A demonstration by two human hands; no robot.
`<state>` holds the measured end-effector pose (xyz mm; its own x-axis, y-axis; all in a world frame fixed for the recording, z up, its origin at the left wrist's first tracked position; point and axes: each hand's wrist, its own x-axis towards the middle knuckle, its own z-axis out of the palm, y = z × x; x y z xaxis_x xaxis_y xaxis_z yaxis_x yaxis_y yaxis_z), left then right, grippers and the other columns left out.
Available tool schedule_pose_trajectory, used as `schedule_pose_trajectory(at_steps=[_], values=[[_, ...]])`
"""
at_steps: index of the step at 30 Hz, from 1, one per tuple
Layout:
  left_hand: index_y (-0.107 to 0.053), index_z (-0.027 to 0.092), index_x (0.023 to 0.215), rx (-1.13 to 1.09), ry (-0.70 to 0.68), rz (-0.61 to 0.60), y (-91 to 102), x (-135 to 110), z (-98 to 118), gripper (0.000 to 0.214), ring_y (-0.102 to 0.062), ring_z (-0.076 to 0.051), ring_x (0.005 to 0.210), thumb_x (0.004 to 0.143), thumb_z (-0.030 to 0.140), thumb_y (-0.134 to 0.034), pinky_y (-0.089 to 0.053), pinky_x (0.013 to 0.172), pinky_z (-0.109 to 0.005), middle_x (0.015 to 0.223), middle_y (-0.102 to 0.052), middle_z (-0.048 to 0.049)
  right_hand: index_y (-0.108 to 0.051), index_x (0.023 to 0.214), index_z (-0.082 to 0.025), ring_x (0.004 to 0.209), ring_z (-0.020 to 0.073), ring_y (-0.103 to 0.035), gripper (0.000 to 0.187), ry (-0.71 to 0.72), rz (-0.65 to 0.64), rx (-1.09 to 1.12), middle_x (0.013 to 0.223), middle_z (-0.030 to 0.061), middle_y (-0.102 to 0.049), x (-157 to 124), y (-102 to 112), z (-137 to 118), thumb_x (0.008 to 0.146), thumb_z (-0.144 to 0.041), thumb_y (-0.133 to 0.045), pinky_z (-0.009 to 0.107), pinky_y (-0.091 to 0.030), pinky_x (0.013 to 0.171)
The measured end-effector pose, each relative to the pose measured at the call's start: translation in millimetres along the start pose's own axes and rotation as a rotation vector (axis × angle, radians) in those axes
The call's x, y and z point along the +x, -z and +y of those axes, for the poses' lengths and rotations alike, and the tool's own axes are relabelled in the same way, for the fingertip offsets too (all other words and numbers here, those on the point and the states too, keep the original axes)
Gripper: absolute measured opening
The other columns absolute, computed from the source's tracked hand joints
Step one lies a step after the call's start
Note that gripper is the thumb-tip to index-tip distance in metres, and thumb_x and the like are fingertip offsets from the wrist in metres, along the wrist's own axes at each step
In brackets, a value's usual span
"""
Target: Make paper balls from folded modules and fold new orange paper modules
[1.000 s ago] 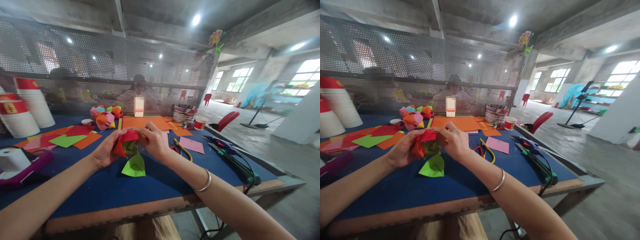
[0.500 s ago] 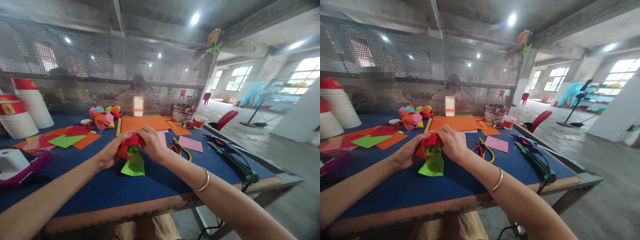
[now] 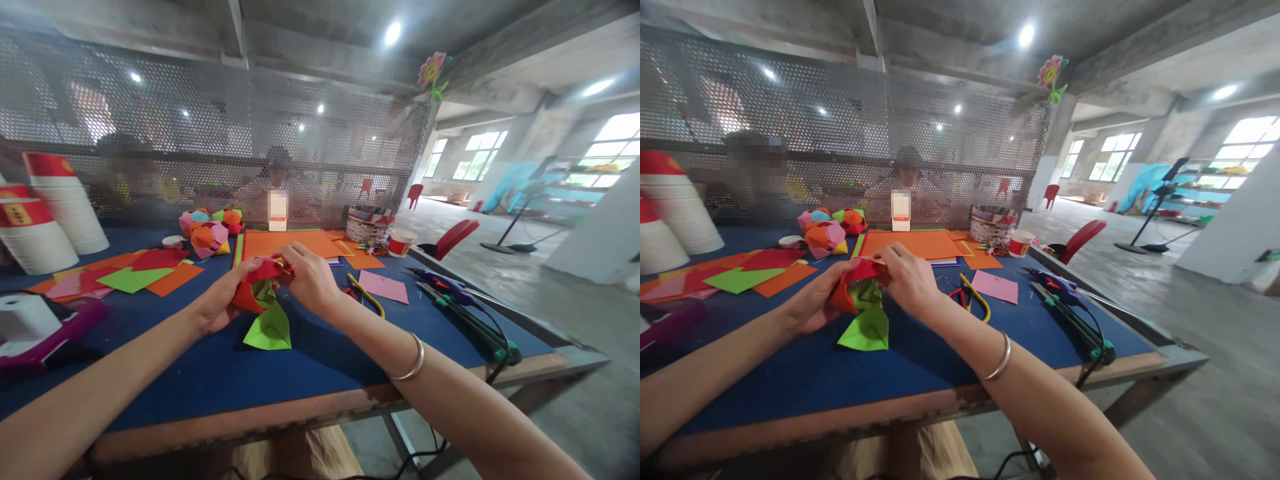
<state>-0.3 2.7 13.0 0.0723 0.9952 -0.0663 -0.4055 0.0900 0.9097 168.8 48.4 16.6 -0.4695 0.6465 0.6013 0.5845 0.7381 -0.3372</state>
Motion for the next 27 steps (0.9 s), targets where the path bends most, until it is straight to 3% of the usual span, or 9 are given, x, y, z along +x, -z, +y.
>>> schedule_pose_trajectory(at_steps=[4,8,14,18,21,24,27], values=[[-0.072,0.014,0.104,-0.015,-0.022,0.082,9.0,4.4,10.0,0.025,-0.073,-0.023,0.069,0.096,0.03,-0.054,-0.065,0.062,-0.041,0.086,-0.077,-0.0086,-0.072,0.092,-0.019,0.074,0.0136,-0.061,0.011,-0.224,0.12,0.472,0.08,-0.001,-0.067,9.2,-7.9,16.4,0.085,-0.027,-0.076,0.027,-0.046,0.074],[-0.071,0.014,0.099,-0.08,-0.02,0.125,11.1,3.5,21.9,0.03,-0.073,-0.023,0.068,0.098,0.031,-0.046,-0.065,0.067,-0.045,0.083,-0.076,-0.0083,-0.067,0.084,-0.017,0.066,0.0112,-0.059,0.023,-0.464,0.049,0.79,0.075,-0.0013,-0.067,10.9,-22.4,29.4,0.083,-0.039,-0.075,0.024,-0.046,0.065],[-0.071,0.014,0.096,-0.091,-0.041,0.129,17.6,4.8,26.8,0.024,-0.072,-0.02,0.067,0.093,0.031,-0.055,-0.065,0.07,-0.039,0.081,-0.076,-0.0073,-0.066,0.08,-0.016,0.054,0.0092,-0.054,0.026,-0.521,-0.126,0.725,0.064,-0.0034,-0.064,6.1,-29.1,35.2,0.082,-0.04,-0.077,0.02,-0.038,0.051],[-0.071,0.014,0.099,-0.084,-0.059,0.143,21.2,5.9,26.1,0.023,-0.071,-0.017,0.066,0.093,0.029,-0.055,-0.064,0.069,-0.036,0.081,-0.076,-0.0058,-0.072,0.088,-0.018,0.06,0.012,-0.062,0.041,-0.505,-0.275,0.674,0.07,-0.0027,-0.07,6.9,-10.7,36.9,0.059,-0.034,-0.094,0.021,-0.044,0.052],[-0.071,0.015,0.098,-0.074,-0.053,0.164,20.0,5.3,25.9,0.025,-0.071,-0.017,0.069,0.097,0.03,-0.051,-0.064,0.071,-0.033,0.081,-0.076,-0.0037,-0.075,0.084,-0.019,0.069,0.014,-0.066,0.043,-0.4,-0.404,0.616,0.075,-0.0015,-0.074,8.9,2.8,39.5,0.047,-0.026,-0.097,0.021,-0.049,0.059],[-0.07,0.014,0.098,-0.069,-0.047,0.188,19.0,5.5,25.5,0.026,-0.07,-0.016,0.07,0.098,0.031,-0.051,-0.063,0.07,-0.032,0.08,-0.076,-0.0035,-0.076,0.083,-0.019,0.069,0.0146,-0.066,0.031,-0.301,-0.46,0.549,0.075,-0.001,-0.074,11.3,8.2,39.9,0.056,-0.021,-0.092,0.024,-0.05,0.063],[-0.07,0.015,0.099,-0.072,-0.032,0.196,19.8,6.5,24.9,0.029,-0.07,-0.017,0.067,0.1,0.036,-0.05,-0.064,0.07,-0.035,0.078,-0.076,-0.004,-0.075,0.095,-0.018,0.075,0.0141,-0.067,0.026,-0.292,-0.343,0.6,0.085,0.0008,-0.075,12.4,7.9,33.2,0.07,-0.019,-0.082,0.026,-0.053,0.072]])
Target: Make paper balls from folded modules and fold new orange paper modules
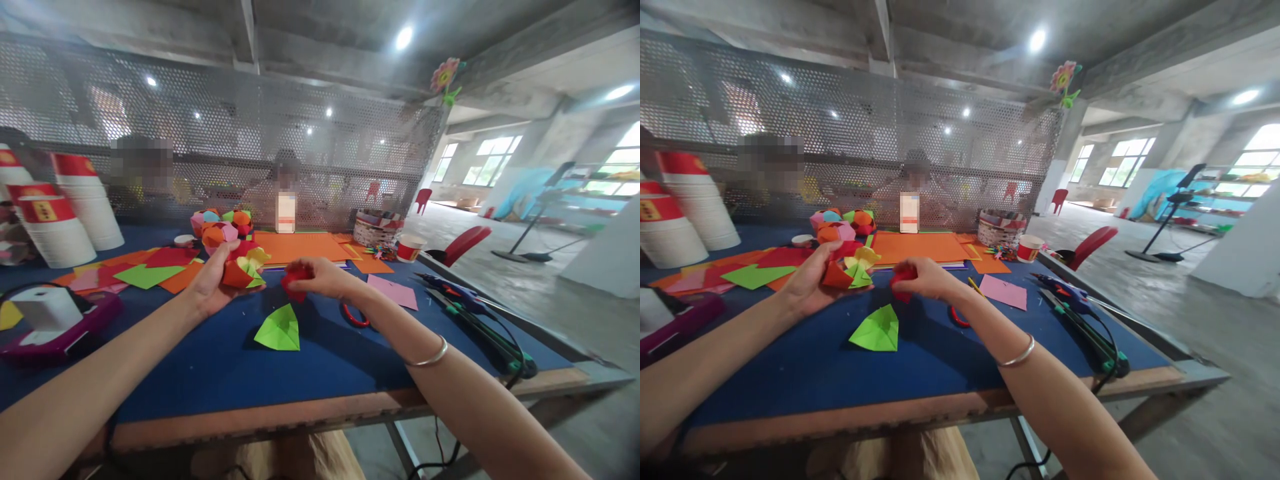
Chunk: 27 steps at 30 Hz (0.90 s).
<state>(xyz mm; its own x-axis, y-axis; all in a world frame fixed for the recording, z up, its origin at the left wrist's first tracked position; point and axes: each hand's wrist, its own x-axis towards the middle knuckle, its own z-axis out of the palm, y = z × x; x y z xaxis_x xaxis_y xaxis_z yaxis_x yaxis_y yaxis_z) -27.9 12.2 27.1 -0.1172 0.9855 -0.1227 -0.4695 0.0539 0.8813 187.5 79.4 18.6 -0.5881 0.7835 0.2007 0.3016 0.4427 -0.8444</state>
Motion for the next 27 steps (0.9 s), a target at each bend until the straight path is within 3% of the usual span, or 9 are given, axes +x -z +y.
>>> schedule_pose_trajectory(at_steps=[4,8,14,22,27], values=[[-0.069,0.018,0.098,-0.034,0.024,-0.005,-0.3,0.1,-0.4,0.029,-0.071,-0.02,0.069,0.1,0.039,-0.049,-0.065,0.071,-0.043,0.082,-0.076,-0.0046,-0.065,0.119,-0.018,0.085,0.0135,-0.067,0.037,0.187,0.116,0.2,0.109,0.0056,-0.072,-7.3,-15.8,-13.4,0.083,-0.024,-0.072,0.028,-0.055,0.077],[-0.069,0.02,0.096,-0.035,0.028,0.017,-4.1,-2.1,-1.2,0.029,-0.072,-0.02,0.065,0.101,0.039,-0.048,-0.064,0.06,-0.038,0.08,-0.077,-0.0031,-0.059,0.126,-0.02,0.096,0.0156,-0.066,0.04,0.367,0.094,0.166,0.124,0.0082,-0.066,-18.6,-34.8,-23.4,0.088,-0.032,-0.067,0.03,-0.055,0.082],[-0.069,0.018,0.092,-0.028,0.028,0.017,-8.7,-3.4,-3.3,0.031,-0.07,-0.019,0.056,0.102,0.037,-0.047,-0.061,0.049,-0.036,0.075,-0.075,-0.0039,-0.06,0.12,-0.018,0.1,0.0178,-0.065,0.033,0.498,0.11,-0.031,0.117,0.008,-0.068,-20.3,-44.2,-19.9,0.089,-0.029,-0.064,0.034,-0.055,0.087],[-0.069,0.017,0.091,-0.003,0.04,0.015,-9.3,-4.8,-2.8,0.032,-0.07,-0.019,0.054,0.102,0.037,-0.047,-0.061,0.046,-0.035,0.076,-0.075,-0.0035,-0.061,0.117,-0.018,0.087,0.0157,-0.063,0.036,0.544,0.073,-0.119,0.107,0.0061,-0.067,-21.6,-41.1,-20.1,0.081,-0.016,-0.059,0.033,-0.054,0.08],[-0.07,0.016,0.091,0.032,0.061,0.005,-9.4,-6.3,-3.5,0.033,-0.07,-0.019,0.054,0.102,0.037,-0.047,-0.062,0.047,-0.035,0.075,-0.075,-0.0045,-0.062,0.115,-0.015,0.095,0.0187,-0.064,0.034,0.602,0.083,-0.158,0.109,0.0083,-0.067,-20.8,-41.5,-20.0,0.081,-0.016,-0.059,0.036,-0.054,0.085]])
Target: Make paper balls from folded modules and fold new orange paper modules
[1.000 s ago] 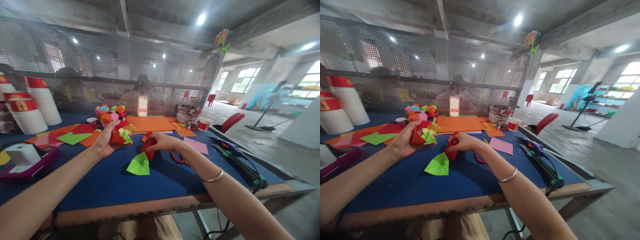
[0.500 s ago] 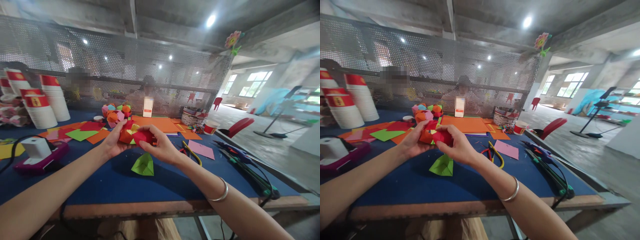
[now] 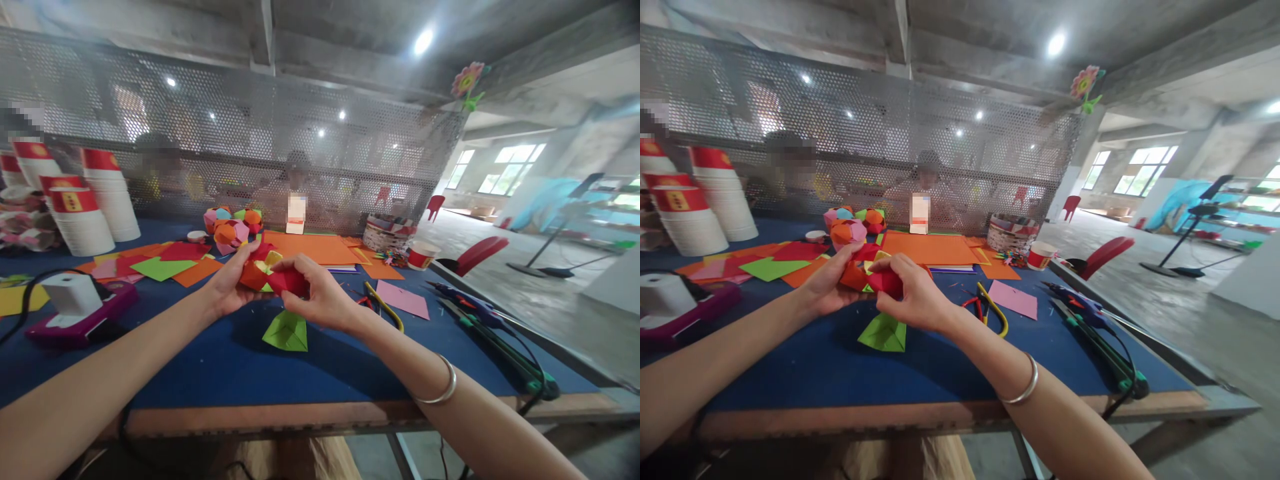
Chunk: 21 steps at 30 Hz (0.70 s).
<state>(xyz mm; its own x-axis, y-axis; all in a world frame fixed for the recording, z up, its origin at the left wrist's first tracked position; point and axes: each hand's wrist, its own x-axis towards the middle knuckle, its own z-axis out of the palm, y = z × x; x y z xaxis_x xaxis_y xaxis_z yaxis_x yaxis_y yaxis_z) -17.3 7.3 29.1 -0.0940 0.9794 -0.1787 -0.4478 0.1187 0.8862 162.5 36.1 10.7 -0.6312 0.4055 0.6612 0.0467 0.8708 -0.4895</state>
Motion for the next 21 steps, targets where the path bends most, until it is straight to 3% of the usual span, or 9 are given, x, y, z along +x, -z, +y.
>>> schedule_pose_trajectory(at_steps=[11,16,21], values=[[-0.07,0.016,0.084,0.036,0.03,0.012,-1.8,-0.3,-3.8,0.033,-0.067,-0.017,0.048,0.102,0.036,-0.05,-0.059,0.042,-0.032,0.068,-0.073,-0.0034,-0.056,0.12,-0.019,0.1,0.0192,-0.065,0.042,0.002,-0.045,0.038,0.117,0.008,-0.067,-2.6,-4.4,4.6,0.079,-0.014,-0.061,0.038,-0.056,0.089],[-0.068,0.017,0.078,0.031,0.041,-0.003,-1.4,0.0,-4.4,0.035,-0.065,-0.016,0.046,0.102,0.035,-0.05,-0.057,0.041,-0.029,0.06,-0.067,-0.0011,-0.054,0.119,-0.021,0.113,0.023,-0.062,0.036,0.043,0.023,-0.008,0.118,0.0092,-0.063,-1.6,-5.6,4.6,0.085,-0.017,-0.064,0.044,-0.054,0.098],[-0.069,0.016,0.083,0.029,0.064,-0.054,-0.8,-0.6,-4.7,0.034,-0.067,-0.019,0.049,0.102,0.036,-0.048,-0.061,0.046,-0.036,0.067,-0.071,-0.0043,-0.056,0.114,-0.022,0.118,0.0249,-0.058,0.026,0.124,0.102,-0.071,0.121,0.0114,-0.06,0.6,-5.6,8.8,0.092,-0.023,-0.07,0.048,-0.051,0.105]])
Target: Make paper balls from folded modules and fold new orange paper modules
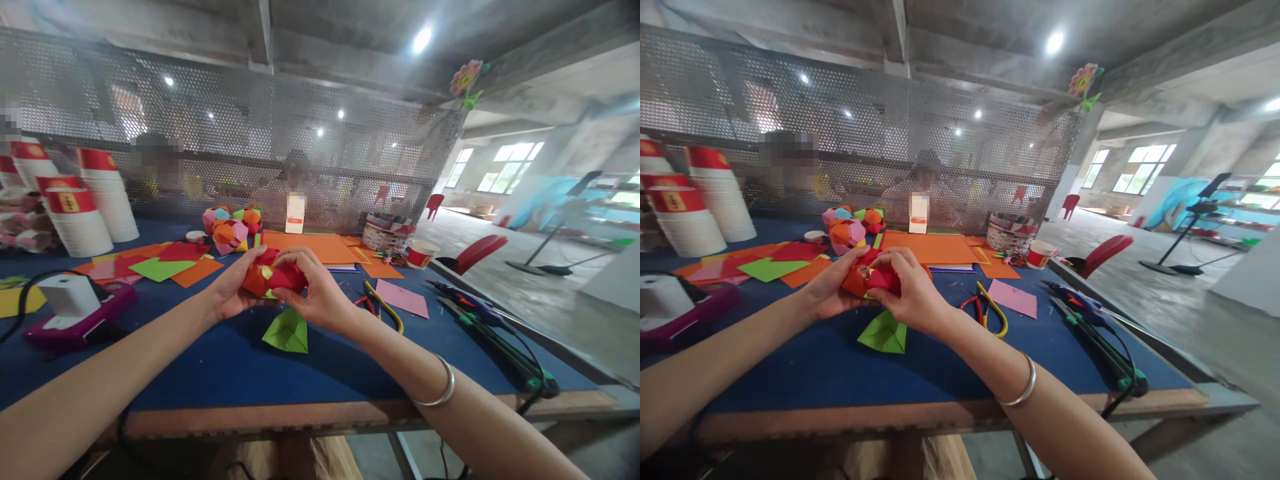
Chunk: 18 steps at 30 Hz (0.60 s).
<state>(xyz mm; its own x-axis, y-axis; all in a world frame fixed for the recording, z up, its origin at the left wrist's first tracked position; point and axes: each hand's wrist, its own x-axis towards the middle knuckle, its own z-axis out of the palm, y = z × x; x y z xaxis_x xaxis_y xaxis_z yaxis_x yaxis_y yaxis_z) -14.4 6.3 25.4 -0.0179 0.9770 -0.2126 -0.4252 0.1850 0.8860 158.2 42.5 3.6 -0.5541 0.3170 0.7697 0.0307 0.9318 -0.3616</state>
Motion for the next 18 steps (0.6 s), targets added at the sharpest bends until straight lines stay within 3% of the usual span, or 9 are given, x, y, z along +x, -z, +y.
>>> schedule_pose_trajectory(at_steps=[4,10,18], values=[[-0.068,0.017,0.083,-0.002,0.004,-0.013,-1.4,-0.4,0.0,0.035,-0.066,-0.019,0.048,0.103,0.037,-0.047,-0.061,0.046,-0.037,0.065,-0.07,-0.004,-0.054,0.117,-0.024,0.127,0.0253,-0.055,0.026,0.026,0.009,-0.044,0.126,0.0115,-0.056,-1.7,-5.2,3.0,0.095,-0.022,-0.067,0.05,-0.047,0.111],[-0.064,0.017,0.075,0.001,0.001,0.018,-2.4,-3.0,-0.6,0.039,-0.06,-0.016,0.041,0.103,0.038,-0.047,-0.055,0.039,-0.029,0.06,-0.066,-0.0019,-0.051,0.121,-0.023,0.13,0.026,-0.053,0.022,0.092,0.021,-0.072,0.126,0.0129,-0.054,-6.0,-14.6,1.6,0.101,-0.022,-0.059,0.051,-0.048,0.112],[-0.066,0.018,0.08,-0.015,0.01,0.016,-4.8,-4.0,-3.8,0.035,-0.059,-0.013,0.044,0.102,0.041,-0.05,-0.048,0.04,-0.023,0.063,-0.066,-0.0013,-0.047,0.133,-0.022,0.139,0.026,-0.048,0.028,0.097,-0.085,-0.102,0.139,0.0171,-0.054,-7.0,-17.8,-4.1,0.106,-0.021,-0.046,0.051,-0.045,0.116]])
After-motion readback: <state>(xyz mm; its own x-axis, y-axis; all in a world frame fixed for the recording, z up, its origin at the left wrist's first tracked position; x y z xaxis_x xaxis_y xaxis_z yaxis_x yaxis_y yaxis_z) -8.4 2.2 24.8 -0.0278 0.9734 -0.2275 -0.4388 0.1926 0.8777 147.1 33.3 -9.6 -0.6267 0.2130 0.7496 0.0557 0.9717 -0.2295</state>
